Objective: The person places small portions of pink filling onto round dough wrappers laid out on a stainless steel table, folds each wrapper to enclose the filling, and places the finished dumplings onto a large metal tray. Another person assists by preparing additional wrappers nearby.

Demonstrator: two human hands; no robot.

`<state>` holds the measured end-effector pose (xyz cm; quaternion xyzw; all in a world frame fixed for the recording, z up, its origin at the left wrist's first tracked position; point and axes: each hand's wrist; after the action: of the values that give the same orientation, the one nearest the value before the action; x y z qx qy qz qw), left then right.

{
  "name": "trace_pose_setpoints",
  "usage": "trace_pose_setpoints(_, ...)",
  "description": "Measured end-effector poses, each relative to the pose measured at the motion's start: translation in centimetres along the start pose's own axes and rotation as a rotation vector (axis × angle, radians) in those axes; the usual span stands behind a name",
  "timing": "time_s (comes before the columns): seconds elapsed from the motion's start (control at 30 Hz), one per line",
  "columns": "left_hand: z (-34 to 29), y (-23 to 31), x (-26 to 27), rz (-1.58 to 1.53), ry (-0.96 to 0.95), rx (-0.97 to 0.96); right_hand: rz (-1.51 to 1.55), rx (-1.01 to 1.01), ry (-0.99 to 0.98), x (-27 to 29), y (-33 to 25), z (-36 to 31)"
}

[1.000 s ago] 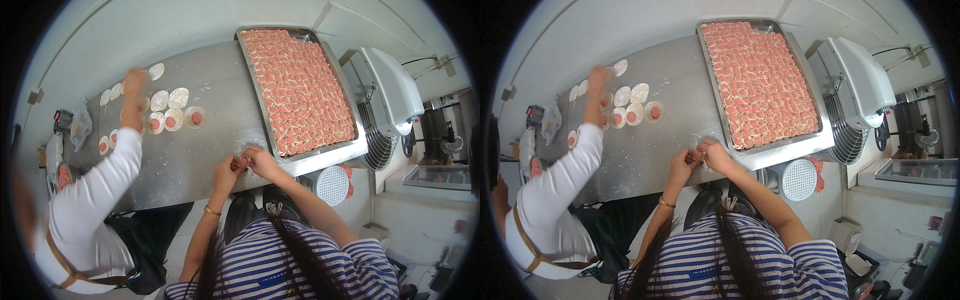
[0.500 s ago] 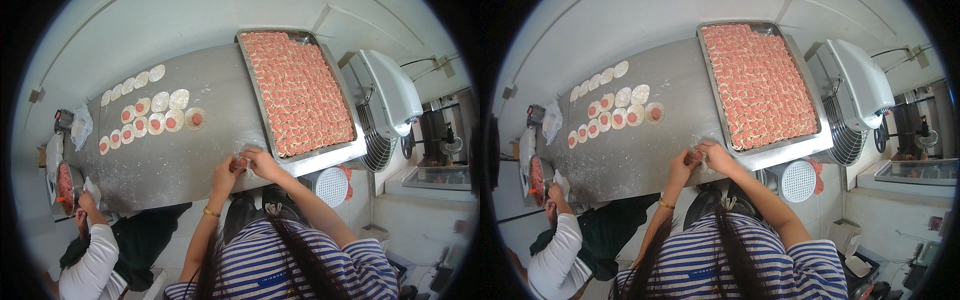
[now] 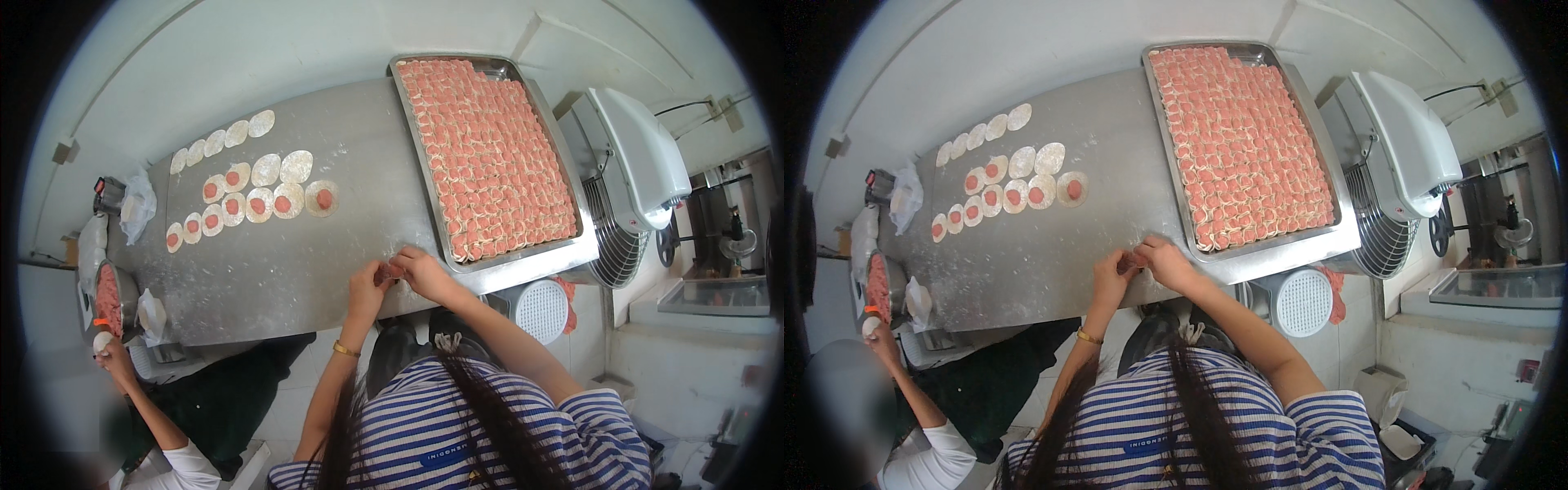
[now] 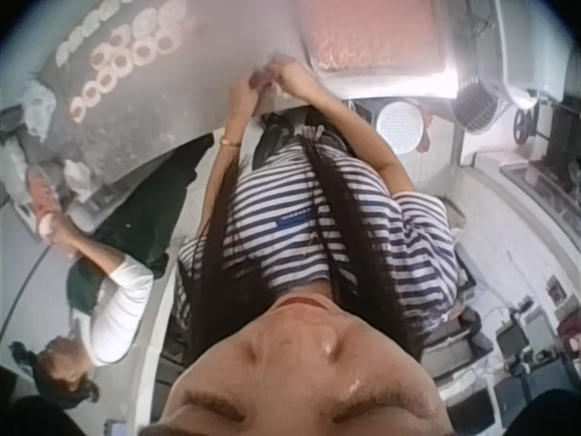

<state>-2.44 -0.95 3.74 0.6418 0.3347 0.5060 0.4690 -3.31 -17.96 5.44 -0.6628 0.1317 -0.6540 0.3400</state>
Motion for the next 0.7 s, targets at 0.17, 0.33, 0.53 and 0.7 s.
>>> trace_pose_setpoints(0.17, -0.8, -1.7, 0.3, -0.057, 0.049, 0.062, -0.134, 0.124, 0.005, -0.5, 0.6, 0.2)
trace_pose_setpoints(0.33, -1.3, -2.0, 1.9, -0.049, 0.227, 0.077, 0.208, 0.031, -0.072, 1.9, 1.9, 1.8)
trace_pose_setpoints(0.53, -2.1, -0.9, 0.3, 0.237, 0.405, -0.036, 0.398, -0.137, 0.077, 12.4, 10.6, 7.3)
trace_pose_setpoints(0.7, -2.3, -1.5, -2.5, 0.421, 0.542, 0.008, 0.087, -0.293, 0.401, 25.8, 21.8, 15.6)
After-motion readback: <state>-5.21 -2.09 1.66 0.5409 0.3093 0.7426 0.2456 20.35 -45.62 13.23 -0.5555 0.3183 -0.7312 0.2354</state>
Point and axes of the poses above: each hand's wrist, its own z-axis towards the middle knuckle, its own x-axis out of the back of the hand, y = z × x, and after that the axes turned 10 degrees about -z, right-handed
